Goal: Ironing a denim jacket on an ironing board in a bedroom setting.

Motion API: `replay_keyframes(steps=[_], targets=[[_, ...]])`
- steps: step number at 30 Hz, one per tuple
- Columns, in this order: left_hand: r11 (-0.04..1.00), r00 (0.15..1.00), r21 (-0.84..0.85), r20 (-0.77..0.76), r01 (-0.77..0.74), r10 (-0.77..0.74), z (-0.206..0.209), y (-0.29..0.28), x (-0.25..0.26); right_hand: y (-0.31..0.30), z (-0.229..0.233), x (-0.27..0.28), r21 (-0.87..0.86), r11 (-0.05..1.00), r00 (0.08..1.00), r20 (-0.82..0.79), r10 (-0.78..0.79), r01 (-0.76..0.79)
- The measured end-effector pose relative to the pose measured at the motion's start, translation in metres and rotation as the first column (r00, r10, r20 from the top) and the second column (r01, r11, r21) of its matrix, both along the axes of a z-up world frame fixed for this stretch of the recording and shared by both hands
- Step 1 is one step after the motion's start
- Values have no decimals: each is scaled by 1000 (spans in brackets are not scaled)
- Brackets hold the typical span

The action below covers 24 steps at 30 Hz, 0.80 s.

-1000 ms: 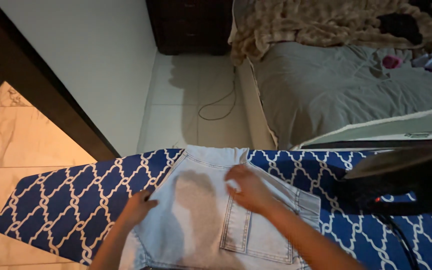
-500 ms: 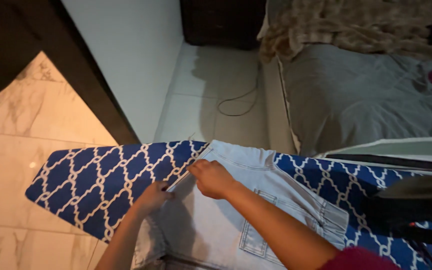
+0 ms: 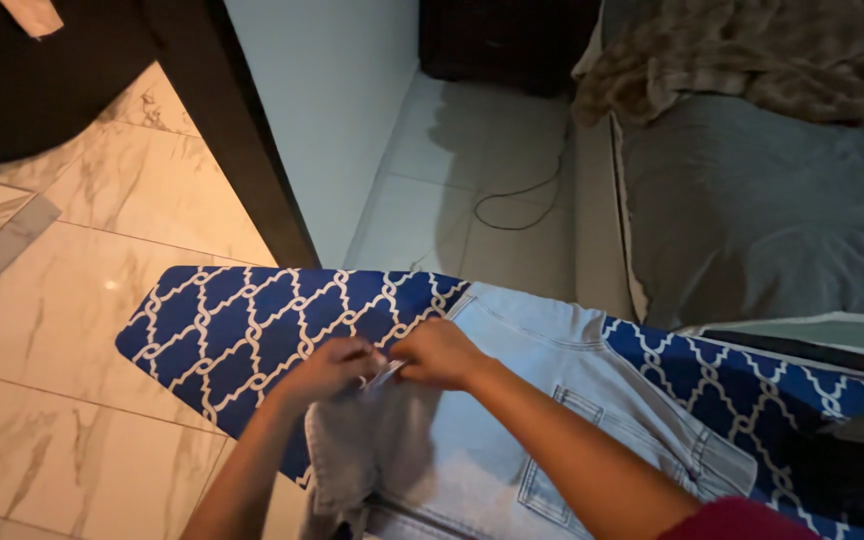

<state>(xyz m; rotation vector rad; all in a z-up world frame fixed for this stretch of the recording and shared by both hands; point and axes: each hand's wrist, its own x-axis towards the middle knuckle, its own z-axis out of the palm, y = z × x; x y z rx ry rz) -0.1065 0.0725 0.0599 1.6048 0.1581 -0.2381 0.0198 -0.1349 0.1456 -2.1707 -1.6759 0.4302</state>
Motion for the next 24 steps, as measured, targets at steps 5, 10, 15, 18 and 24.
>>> replay_keyframes(steps=[5,10,15,18,24], targets=[[995,929,-7,-359,-103,94,21,16,-29,-8,20,0,118,992,999,-27,-46,49],[942,755,-111,-630,-317,180,16,14,-45,-15,54,3,168,983,997,-2,-74,73],[897,835,-264,-521,-356,178,2,20,-28,-24,83,7,202,918,917,-287,-278,342],[843,930,-464,-351,-272,106,-46,45,-7,-31,89,26,206,896,908,-243,-342,393],[830,779,-358,-612,-427,137,54,0,-16,-77,77,114,364,769,851,-243,-466,525]])
